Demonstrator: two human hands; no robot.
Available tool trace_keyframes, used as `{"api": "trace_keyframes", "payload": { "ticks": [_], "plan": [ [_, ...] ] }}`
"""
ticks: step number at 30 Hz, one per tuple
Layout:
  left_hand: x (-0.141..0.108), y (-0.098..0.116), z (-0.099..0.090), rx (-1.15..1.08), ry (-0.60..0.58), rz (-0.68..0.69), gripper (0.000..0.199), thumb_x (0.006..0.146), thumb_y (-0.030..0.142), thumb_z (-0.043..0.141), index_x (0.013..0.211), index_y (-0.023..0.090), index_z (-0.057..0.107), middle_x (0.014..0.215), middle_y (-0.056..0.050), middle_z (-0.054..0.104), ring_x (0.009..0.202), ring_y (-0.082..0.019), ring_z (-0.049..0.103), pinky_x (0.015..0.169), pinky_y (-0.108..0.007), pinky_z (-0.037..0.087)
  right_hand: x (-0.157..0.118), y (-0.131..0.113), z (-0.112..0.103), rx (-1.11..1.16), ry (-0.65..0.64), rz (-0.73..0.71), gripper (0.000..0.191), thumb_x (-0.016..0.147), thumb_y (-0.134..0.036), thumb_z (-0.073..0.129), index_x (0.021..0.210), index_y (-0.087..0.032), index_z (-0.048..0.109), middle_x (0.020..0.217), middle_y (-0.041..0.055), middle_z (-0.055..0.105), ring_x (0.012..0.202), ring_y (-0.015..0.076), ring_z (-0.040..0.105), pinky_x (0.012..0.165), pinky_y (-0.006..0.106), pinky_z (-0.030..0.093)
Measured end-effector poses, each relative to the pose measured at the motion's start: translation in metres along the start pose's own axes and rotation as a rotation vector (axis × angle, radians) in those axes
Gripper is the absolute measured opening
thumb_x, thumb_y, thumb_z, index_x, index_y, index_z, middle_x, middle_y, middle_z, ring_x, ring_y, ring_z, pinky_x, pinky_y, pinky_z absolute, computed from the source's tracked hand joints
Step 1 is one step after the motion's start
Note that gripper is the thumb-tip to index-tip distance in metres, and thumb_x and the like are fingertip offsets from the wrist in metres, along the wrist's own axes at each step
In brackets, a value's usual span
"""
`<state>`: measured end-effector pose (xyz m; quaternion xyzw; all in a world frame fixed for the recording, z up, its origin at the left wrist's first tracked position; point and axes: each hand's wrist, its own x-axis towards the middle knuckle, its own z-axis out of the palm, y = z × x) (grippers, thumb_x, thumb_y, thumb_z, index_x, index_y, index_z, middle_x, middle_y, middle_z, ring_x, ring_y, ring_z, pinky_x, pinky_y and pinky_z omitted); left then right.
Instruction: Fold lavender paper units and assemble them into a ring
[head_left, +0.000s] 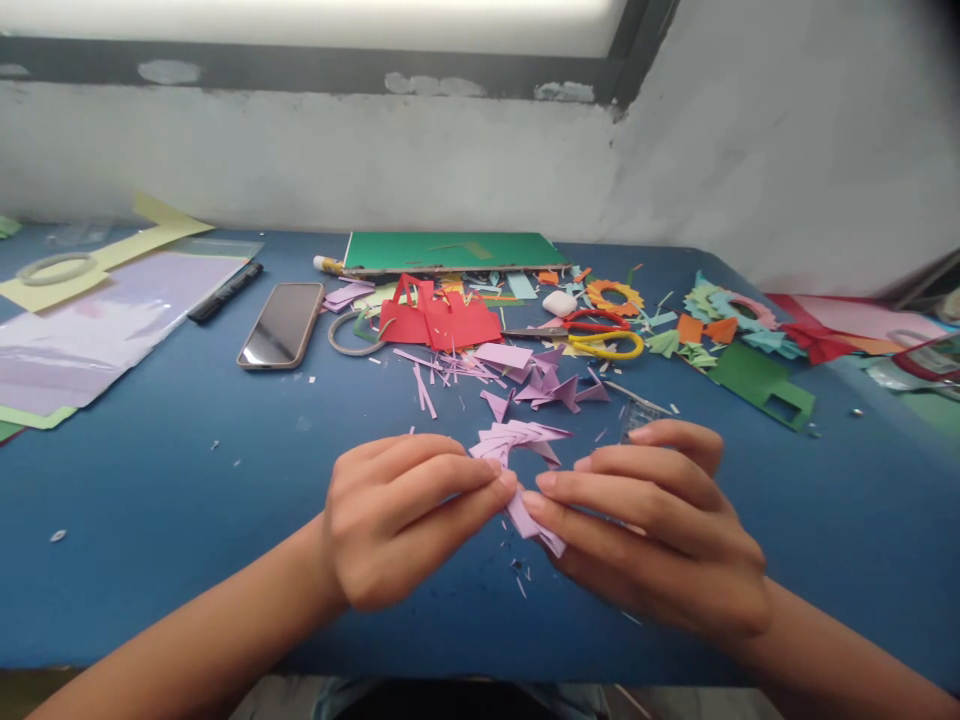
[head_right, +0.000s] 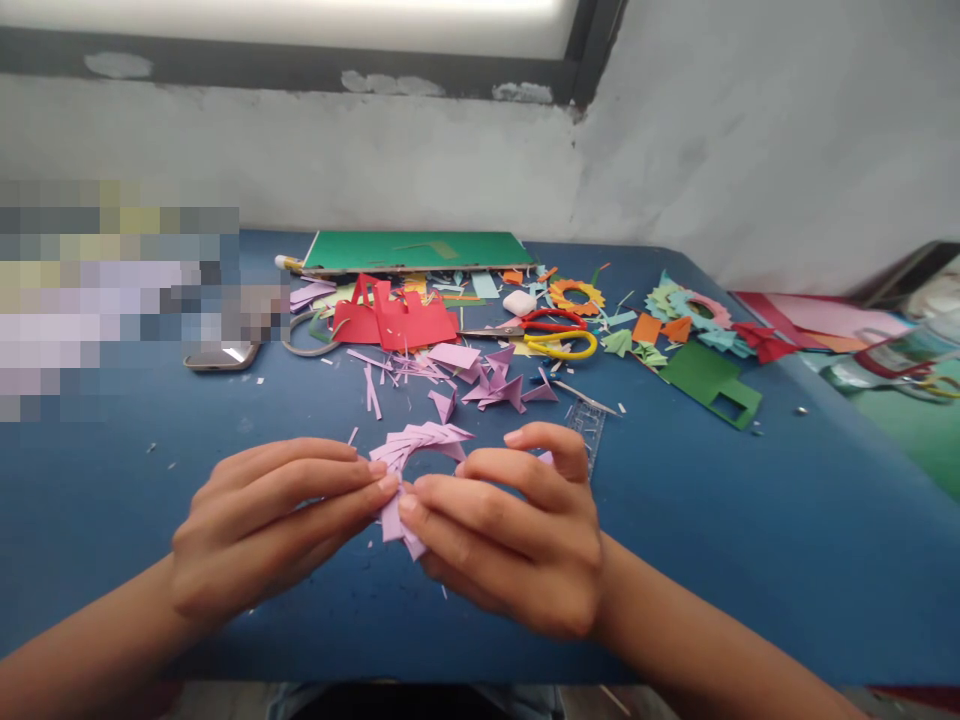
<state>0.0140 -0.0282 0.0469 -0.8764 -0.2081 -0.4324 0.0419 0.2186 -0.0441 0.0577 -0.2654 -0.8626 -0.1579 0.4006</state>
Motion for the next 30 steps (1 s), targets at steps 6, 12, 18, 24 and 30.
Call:
{"api": "trace_keyframes", "payload": {
  "ticks": [6,12,18,24,30],
  "plan": [
    [0.001,0.001,0.002,-0.001,0.034,-0.064,0.008,0.08,0.009,0.061,0.079,0.014,0.067,0.071,0.0,0.068,0.065,-0.008,0.063,0.06,-0.015,0.052,-0.005,-0.002,0.005,-0.069,0.008,-0.009,0.012,0.081,-0.014,0.057,0.085,-0.021,0.067,0.076,-0.0037,0.072,0.069,0.0132,0.058,0.072,0.035,0.035],
    [-0.007,-0.003,0.007,0.031,0.007,-0.089,0.011,0.082,0.011,0.06,0.09,0.016,0.066,0.075,0.0,0.067,0.07,-0.01,0.063,0.062,-0.019,0.052,-0.006,0.003,0.008,-0.004,0.001,0.036,0.01,0.086,-0.021,0.055,0.087,-0.021,0.065,0.079,-0.0018,0.072,0.068,0.0125,0.061,0.072,0.033,0.039],
    [-0.001,-0.009,0.011,-0.007,-0.005,-0.048,0.014,0.079,0.011,0.064,0.093,0.01,0.065,0.075,-0.003,0.066,0.069,-0.01,0.057,0.063,-0.022,0.05,-0.006,0.007,0.012,0.225,0.081,0.199,0.007,0.081,-0.014,0.059,0.085,-0.018,0.063,0.075,0.0017,0.07,0.064,0.0131,0.063,0.067,0.032,0.043],
    [0.002,-0.006,0.014,-0.123,0.015,-0.099,0.016,0.08,0.011,0.061,0.096,0.011,0.064,0.071,-0.002,0.065,0.064,-0.01,0.055,0.062,-0.02,0.051,-0.008,0.001,0.019,0.443,0.074,0.399,0.015,0.08,-0.006,0.056,0.084,-0.019,0.063,0.076,0.0014,0.068,0.068,0.0138,0.062,0.067,0.03,0.048],
    [-0.002,-0.004,0.017,-0.164,0.021,-0.116,0.016,0.078,0.009,0.064,0.093,0.008,0.065,0.071,-0.003,0.064,0.064,-0.009,0.054,0.061,-0.021,0.049,-0.01,-0.002,0.022,0.503,0.051,0.511,0.009,0.082,-0.012,0.056,0.079,-0.018,0.062,0.073,-0.0003,0.066,0.069,0.011,0.061,0.064,0.023,0.05]
  ]
}}
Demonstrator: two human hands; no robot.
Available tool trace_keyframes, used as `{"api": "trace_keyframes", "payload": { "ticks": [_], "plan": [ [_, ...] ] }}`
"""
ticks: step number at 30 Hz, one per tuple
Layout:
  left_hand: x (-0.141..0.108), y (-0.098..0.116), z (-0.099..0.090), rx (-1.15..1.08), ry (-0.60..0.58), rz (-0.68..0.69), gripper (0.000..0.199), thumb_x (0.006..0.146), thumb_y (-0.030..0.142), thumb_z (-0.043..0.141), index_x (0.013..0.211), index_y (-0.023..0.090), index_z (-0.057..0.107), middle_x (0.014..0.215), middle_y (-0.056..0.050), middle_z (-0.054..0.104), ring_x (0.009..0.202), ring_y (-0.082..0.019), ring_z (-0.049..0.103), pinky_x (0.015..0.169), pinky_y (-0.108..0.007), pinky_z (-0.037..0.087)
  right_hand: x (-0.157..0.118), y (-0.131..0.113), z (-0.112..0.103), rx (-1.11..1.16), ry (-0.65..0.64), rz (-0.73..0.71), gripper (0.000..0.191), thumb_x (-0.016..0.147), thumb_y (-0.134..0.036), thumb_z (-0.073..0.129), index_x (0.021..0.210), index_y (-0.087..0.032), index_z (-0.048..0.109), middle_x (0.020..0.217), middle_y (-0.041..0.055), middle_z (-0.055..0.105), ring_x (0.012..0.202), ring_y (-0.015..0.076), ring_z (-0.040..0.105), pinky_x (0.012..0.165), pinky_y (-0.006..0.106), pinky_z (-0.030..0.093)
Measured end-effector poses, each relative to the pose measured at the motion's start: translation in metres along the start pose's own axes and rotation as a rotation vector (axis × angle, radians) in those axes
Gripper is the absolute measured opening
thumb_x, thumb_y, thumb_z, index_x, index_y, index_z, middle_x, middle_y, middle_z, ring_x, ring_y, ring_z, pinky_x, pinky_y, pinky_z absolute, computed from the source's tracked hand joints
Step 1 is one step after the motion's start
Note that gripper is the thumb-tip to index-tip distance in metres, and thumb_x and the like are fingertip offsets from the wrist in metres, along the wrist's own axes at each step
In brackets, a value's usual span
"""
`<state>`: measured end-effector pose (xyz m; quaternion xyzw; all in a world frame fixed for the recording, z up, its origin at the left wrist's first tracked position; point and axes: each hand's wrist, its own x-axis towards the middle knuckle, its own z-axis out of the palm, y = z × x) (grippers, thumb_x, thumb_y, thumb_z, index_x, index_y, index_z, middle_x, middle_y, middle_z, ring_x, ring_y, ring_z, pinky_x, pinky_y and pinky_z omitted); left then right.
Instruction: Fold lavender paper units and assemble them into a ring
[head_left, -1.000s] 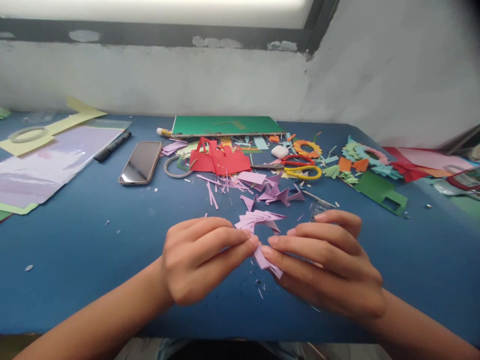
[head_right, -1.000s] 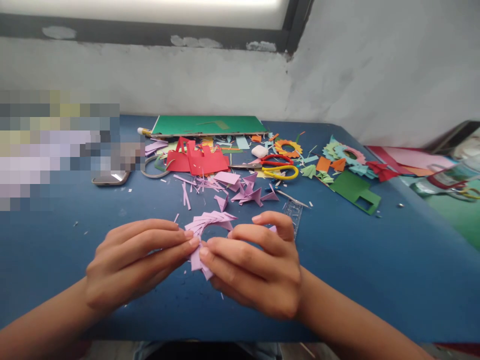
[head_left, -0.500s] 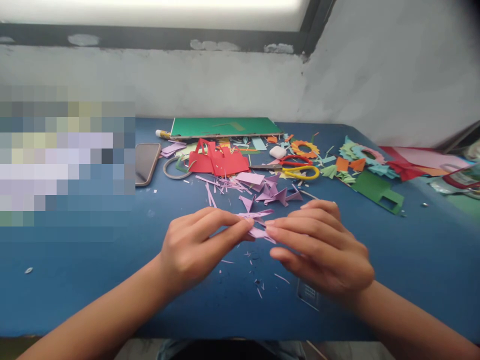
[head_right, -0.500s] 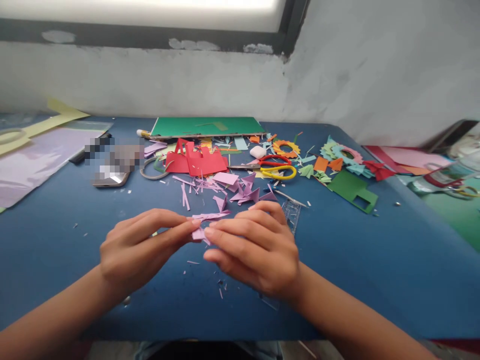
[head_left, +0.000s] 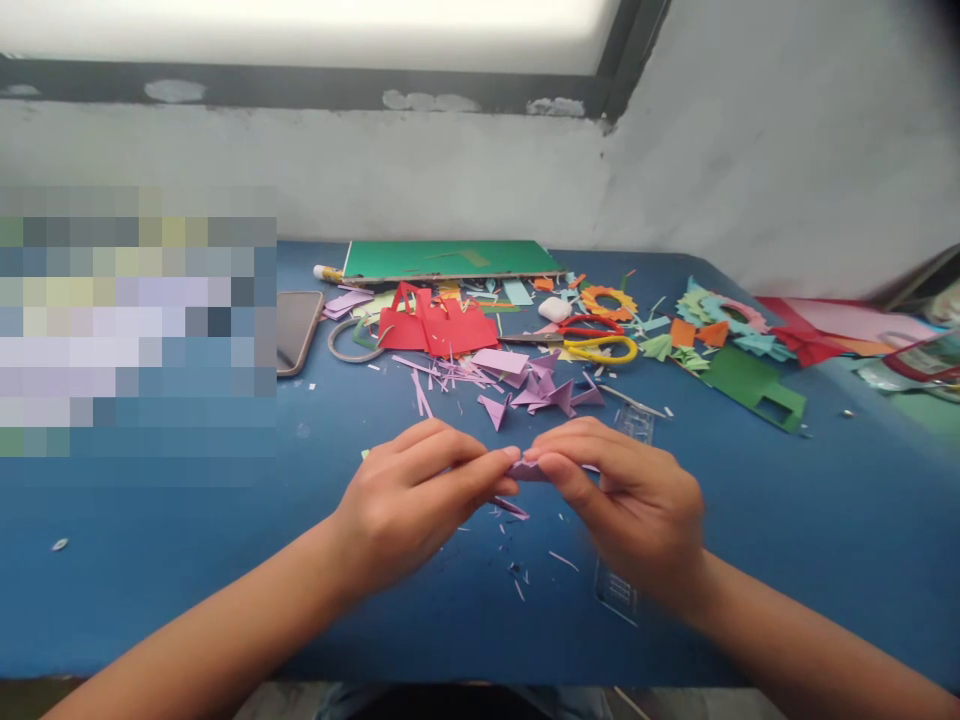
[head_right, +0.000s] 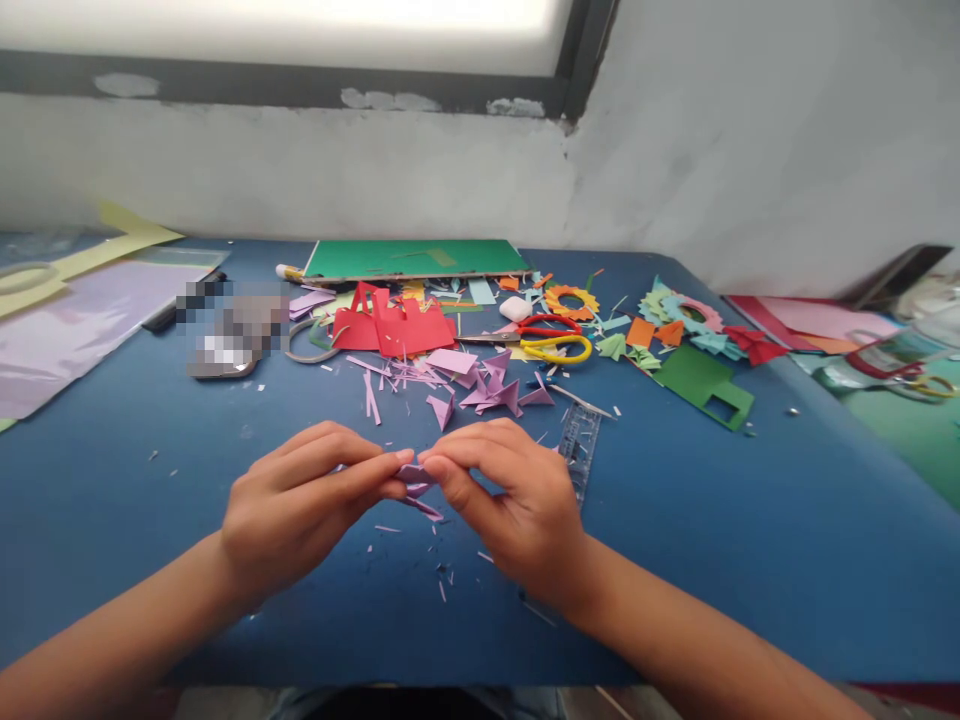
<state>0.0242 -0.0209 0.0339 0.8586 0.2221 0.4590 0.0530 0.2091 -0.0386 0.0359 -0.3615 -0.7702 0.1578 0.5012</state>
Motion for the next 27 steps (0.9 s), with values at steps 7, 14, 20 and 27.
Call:
{"api": "trace_keyframes", "payload": {
  "ticks": [7,14,20,27],
  "plan": [
    [-0.002,-0.008,-0.002,0.017,-0.082,-0.092,0.015,0.082,0.008,0.059,0.094,0.015,0.063,0.083,-0.003,0.067,0.074,-0.01,0.058,0.07,-0.021,0.048,0.004,0.002,0.001,-0.007,-0.058,-0.012,0.008,0.084,-0.017,0.057,0.082,-0.018,0.065,0.078,0.0,0.069,0.072,0.0109,0.063,0.068,0.023,0.05],
    [-0.011,-0.025,0.008,0.063,-0.345,-0.039,0.013,0.088,0.016,0.049,0.091,0.017,0.062,0.09,-0.005,0.067,0.077,-0.014,0.064,0.067,-0.023,0.051,0.034,0.021,-0.048,-0.571,-0.201,0.196,0.016,0.087,-0.027,0.051,0.088,-0.02,0.066,0.087,0.0007,0.069,0.079,0.0143,0.063,0.07,0.025,0.046],
    [-0.008,-0.026,0.004,0.166,-0.807,-0.266,0.027,0.084,0.012,0.042,0.093,0.022,0.065,0.104,-0.003,0.065,0.093,-0.02,0.06,0.079,-0.032,0.049,0.024,0.086,-0.083,-1.042,-0.618,0.551,0.014,0.08,-0.029,0.059,0.082,-0.02,0.069,0.078,0.0049,0.069,0.07,0.021,0.063,0.05,0.025,0.037],
    [0.002,-0.011,0.02,0.266,-0.763,-0.692,0.033,0.085,0.043,0.044,0.098,0.016,0.056,0.094,-0.009,0.064,0.082,-0.027,0.063,0.066,-0.038,0.049,0.012,0.105,-0.077,-1.131,-0.639,0.454,0.021,0.087,-0.021,0.043,0.09,-0.014,0.062,0.09,0.0089,0.064,0.077,0.0194,0.061,0.059,0.026,0.038]
  ]
}}
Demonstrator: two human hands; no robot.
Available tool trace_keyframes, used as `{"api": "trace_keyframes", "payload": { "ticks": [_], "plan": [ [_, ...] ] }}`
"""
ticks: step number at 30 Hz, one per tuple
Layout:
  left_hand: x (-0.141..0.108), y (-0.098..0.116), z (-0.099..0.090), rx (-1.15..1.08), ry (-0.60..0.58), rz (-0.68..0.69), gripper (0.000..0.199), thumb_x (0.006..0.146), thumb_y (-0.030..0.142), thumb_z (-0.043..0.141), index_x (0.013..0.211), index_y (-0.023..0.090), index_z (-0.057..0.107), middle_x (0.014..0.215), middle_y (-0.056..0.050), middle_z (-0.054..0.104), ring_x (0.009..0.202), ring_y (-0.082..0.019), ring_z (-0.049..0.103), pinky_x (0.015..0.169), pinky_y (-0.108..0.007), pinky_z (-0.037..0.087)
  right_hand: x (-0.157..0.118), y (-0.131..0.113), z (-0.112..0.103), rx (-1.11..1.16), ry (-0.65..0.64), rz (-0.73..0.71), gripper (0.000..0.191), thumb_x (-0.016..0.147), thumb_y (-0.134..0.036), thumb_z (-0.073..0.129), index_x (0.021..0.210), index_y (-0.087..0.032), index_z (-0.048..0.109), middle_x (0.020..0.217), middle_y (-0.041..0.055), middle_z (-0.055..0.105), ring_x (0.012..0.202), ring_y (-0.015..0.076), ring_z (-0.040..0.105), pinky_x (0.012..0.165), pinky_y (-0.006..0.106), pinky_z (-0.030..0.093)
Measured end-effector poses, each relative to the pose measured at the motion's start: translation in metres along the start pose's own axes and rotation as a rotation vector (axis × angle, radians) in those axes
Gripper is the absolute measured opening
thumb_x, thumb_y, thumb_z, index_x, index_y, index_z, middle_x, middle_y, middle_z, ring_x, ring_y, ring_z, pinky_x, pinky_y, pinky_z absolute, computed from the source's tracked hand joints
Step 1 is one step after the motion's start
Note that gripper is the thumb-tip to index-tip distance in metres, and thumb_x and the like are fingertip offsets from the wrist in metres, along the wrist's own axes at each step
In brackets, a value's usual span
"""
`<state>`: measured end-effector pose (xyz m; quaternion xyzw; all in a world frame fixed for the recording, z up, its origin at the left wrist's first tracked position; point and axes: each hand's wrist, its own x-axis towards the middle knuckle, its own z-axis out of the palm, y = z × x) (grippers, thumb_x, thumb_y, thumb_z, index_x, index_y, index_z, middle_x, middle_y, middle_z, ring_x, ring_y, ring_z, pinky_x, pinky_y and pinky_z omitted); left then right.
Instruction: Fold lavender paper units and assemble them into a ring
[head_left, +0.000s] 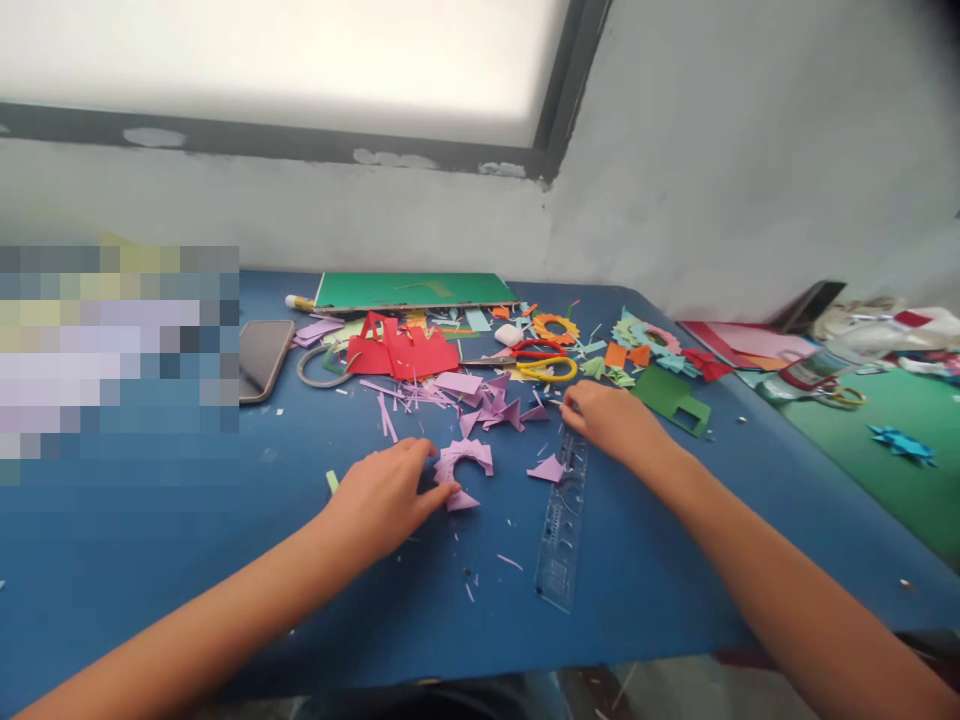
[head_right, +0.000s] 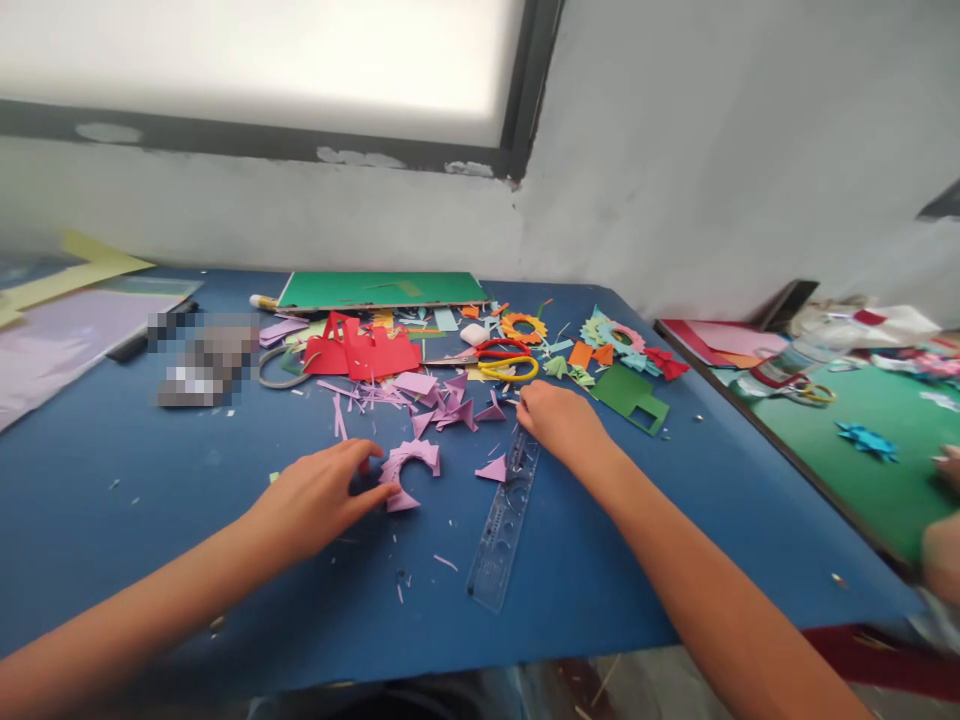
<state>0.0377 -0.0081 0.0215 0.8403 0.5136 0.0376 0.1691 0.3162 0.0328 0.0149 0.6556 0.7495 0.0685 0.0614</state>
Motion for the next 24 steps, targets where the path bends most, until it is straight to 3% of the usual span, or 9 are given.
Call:
{"api": "trace_keyframes", "payload": {
  "ticks": [6,10,14,17,21,23,24],
  "plan": [
    [0.009,0.009,0.002,0.002,-0.034,-0.054,0.019,0.077,0.029,0.05,0.089,0.017,0.058,0.087,-0.008,0.064,0.079,-0.026,0.063,0.063,-0.034,0.047,-0.002,0.003,-0.017,-0.021,0.07,0.086,0.019,0.081,-0.007,0.04,0.091,-0.008,0.057,0.091,0.0172,0.061,0.076,0.0251,0.061,0.058,0.029,0.036],
    [0.009,0.01,0.003,-0.006,-0.024,-0.054,0.015,0.074,0.021,0.047,0.083,0.016,0.059,0.082,-0.009,0.063,0.078,-0.027,0.062,0.064,-0.035,0.046,-0.007,0.016,-0.033,0.037,0.115,0.22,0.017,0.08,-0.011,0.042,0.089,-0.008,0.056,0.071,0.0163,0.061,0.065,0.0307,0.06,0.052,0.031,0.032],
    [0.007,0.008,0.005,-0.066,-0.004,-0.014,0.018,0.071,0.017,0.048,0.085,0.015,0.059,0.089,-0.01,0.06,0.077,-0.024,0.06,0.067,-0.034,0.045,-0.012,0.023,-0.052,0.209,0.174,0.298,0.015,0.083,-0.025,0.046,0.079,-0.012,0.054,0.065,0.0135,0.059,0.066,0.0306,0.06,0.051,0.032,0.035],
    [0.009,0.005,0.003,-0.156,0.0,0.015,0.02,0.068,0.016,0.051,0.086,0.015,0.06,0.091,-0.009,0.06,0.077,-0.023,0.059,0.069,-0.035,0.044,-0.018,0.014,-0.064,0.458,0.138,0.251,0.034,0.088,-0.04,0.037,0.064,-0.017,0.047,0.054,0.0073,0.057,0.05,0.0203,0.058,0.045,0.029,0.039],
    [0.013,-0.001,-0.006,-0.364,-0.039,-0.01,0.019,0.066,0.018,0.055,0.083,0.015,0.063,0.076,-0.005,0.064,0.071,-0.02,0.06,0.066,-0.032,0.047,-0.029,-0.021,-0.075,0.843,0.107,0.099,0.046,0.088,-0.058,0.026,0.073,-0.02,0.048,0.057,0.0019,0.062,0.04,0.0113,0.054,0.037,0.022,0.04],
    [0.012,-0.003,-0.013,-0.508,-0.086,-0.034,0.024,0.068,0.024,0.055,0.088,0.015,0.064,0.08,-0.005,0.066,0.066,-0.017,0.06,0.057,-0.027,0.048,-0.034,-0.042,-0.078,1.367,0.158,-0.015,0.047,0.08,-0.064,0.041,0.073,-0.019,0.052,0.052,0.0,0.06,0.036,0.0091,0.049,0.034,0.02,0.036],
    [0.011,-0.003,-0.016,-0.584,-0.114,-0.043,0.028,0.07,0.026,0.054,0.093,0.015,0.064,0.084,-0.005,0.066,0.065,-0.015,0.06,0.053,-0.025,0.049,-0.036,-0.053,-0.079,1.511,0.153,-0.055,0.046,0.078,-0.063,0.046,0.072,-0.018,0.055,0.051,-0.0005,0.059,0.036,0.0082,0.048,0.033,0.019,0.035]
  ]
}}
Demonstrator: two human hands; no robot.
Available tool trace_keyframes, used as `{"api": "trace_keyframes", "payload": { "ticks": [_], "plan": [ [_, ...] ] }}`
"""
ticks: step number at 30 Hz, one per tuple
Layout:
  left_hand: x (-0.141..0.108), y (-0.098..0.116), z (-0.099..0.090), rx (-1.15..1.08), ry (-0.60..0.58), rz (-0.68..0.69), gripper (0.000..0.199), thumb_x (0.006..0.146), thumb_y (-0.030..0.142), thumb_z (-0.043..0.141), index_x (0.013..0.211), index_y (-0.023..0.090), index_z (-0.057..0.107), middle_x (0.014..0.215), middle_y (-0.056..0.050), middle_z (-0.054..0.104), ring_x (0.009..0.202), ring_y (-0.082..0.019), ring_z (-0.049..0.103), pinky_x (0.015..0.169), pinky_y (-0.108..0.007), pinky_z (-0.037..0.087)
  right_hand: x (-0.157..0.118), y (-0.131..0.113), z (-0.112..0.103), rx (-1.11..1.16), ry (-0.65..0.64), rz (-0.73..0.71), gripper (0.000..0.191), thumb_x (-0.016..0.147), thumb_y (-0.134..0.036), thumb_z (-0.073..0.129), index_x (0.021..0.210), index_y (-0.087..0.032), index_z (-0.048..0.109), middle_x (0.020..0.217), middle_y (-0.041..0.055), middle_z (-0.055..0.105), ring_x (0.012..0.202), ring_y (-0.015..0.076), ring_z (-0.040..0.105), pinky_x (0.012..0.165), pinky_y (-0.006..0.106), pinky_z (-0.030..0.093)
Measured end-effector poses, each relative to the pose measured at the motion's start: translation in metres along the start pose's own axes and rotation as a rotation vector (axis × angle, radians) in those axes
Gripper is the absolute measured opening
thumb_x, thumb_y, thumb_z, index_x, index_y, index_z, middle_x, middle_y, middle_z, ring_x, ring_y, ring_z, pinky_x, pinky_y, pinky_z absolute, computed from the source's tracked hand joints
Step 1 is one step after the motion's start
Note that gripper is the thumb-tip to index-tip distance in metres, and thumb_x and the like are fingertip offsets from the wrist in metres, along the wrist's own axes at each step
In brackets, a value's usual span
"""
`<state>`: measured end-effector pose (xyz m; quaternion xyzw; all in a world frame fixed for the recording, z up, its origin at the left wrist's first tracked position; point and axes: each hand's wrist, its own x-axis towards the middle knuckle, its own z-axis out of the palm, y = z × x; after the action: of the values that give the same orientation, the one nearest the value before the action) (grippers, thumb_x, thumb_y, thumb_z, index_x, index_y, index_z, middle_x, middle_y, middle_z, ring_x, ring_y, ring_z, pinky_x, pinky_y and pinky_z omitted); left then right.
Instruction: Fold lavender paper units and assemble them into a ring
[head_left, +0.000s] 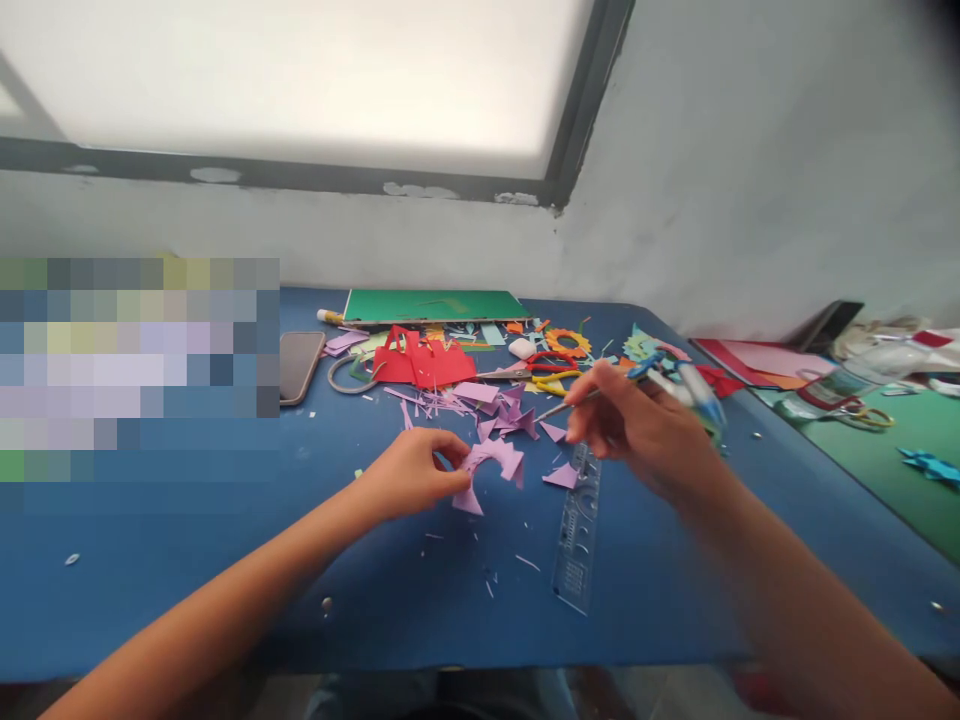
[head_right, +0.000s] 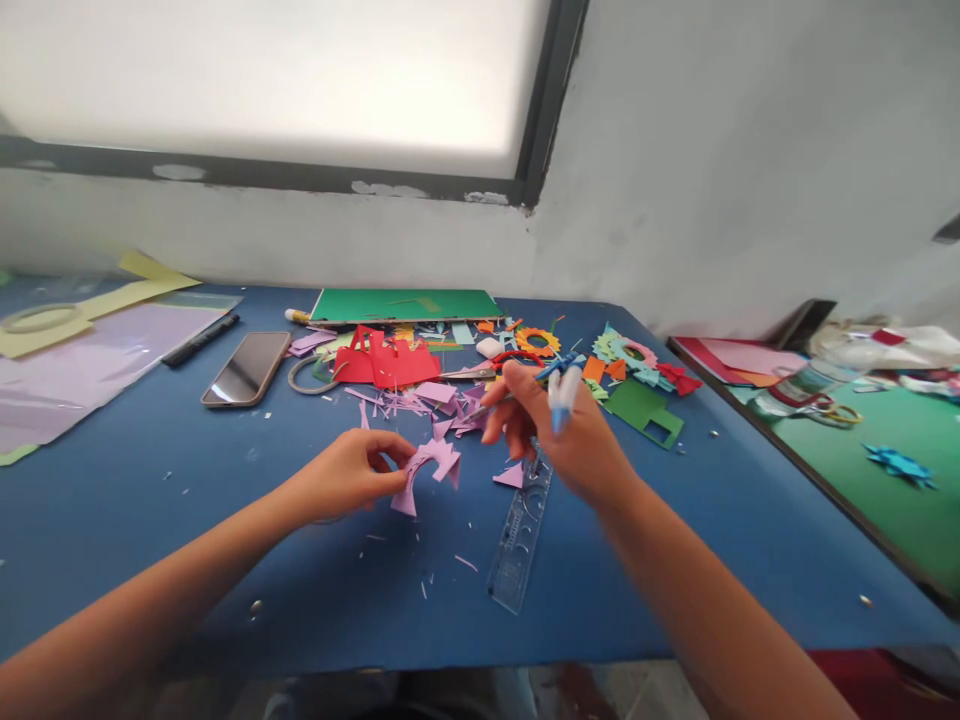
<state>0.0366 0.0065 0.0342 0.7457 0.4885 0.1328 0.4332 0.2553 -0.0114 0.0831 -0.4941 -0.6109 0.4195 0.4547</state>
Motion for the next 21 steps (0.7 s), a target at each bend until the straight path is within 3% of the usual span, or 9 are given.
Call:
{"api": "trace_keyframes", "payload": {
  "ticks": [3,7,12,19,21],
  "plan": [
    [-0.007,0.005,-0.004,-0.196,-0.067,-0.02,0.036,0.073,0.026,0.05,0.105,0.015,0.063,0.087,-0.005,0.067,0.062,-0.013,0.06,0.045,-0.02,0.048,-0.005,-0.002,0.025,0.146,-0.051,0.007,0.044,0.078,-0.059,0.052,0.067,-0.017,0.061,0.048,-0.0006,0.058,0.036,0.0064,0.047,0.033,0.017,0.032],
    [-0.016,0.01,-0.001,-0.438,-0.091,-0.06,0.034,0.073,0.022,0.053,0.102,0.014,0.066,0.065,-0.001,0.064,0.056,-0.01,0.056,0.044,-0.018,0.047,-0.006,0.008,0.044,0.188,-0.069,0.035,0.044,0.08,-0.056,0.052,0.061,-0.017,0.06,0.042,-0.0021,0.054,0.034,0.0062,0.043,0.033,0.017,0.031],
    [-0.02,0.011,0.005,-0.635,-0.038,-0.102,0.032,0.069,0.021,0.061,0.1,0.017,0.069,0.064,0.0,0.066,0.052,-0.008,0.053,0.045,-0.017,0.046,-0.012,0.025,0.04,0.22,-0.06,-0.125,0.037,0.09,-0.042,0.043,0.066,-0.02,0.061,0.052,-0.0024,0.056,0.045,0.0079,0.048,0.041,0.018,0.037],
    [-0.027,0.016,0.0,-0.705,0.029,-0.146,0.025,0.07,0.018,0.062,0.092,0.021,0.072,0.056,0.003,0.066,0.043,-0.004,0.049,0.045,-0.013,0.044,-0.025,0.027,0.031,-0.035,-0.049,-0.484,0.033,0.093,-0.032,0.038,0.072,-0.023,0.062,0.057,-0.0012,0.058,0.048,0.0096,0.051,0.041,0.02,0.04],
    [-0.028,0.017,-0.002,-0.71,0.052,-0.146,0.023,0.069,0.017,0.063,0.09,0.022,0.073,0.054,0.003,0.066,0.043,-0.004,0.05,0.044,-0.012,0.045,-0.028,0.025,0.031,-0.107,0.006,-0.557,0.031,0.093,-0.032,0.039,0.073,-0.022,0.062,0.058,-0.0003,0.059,0.05,0.011,0.053,0.044,0.022,0.043]
  ]
}}
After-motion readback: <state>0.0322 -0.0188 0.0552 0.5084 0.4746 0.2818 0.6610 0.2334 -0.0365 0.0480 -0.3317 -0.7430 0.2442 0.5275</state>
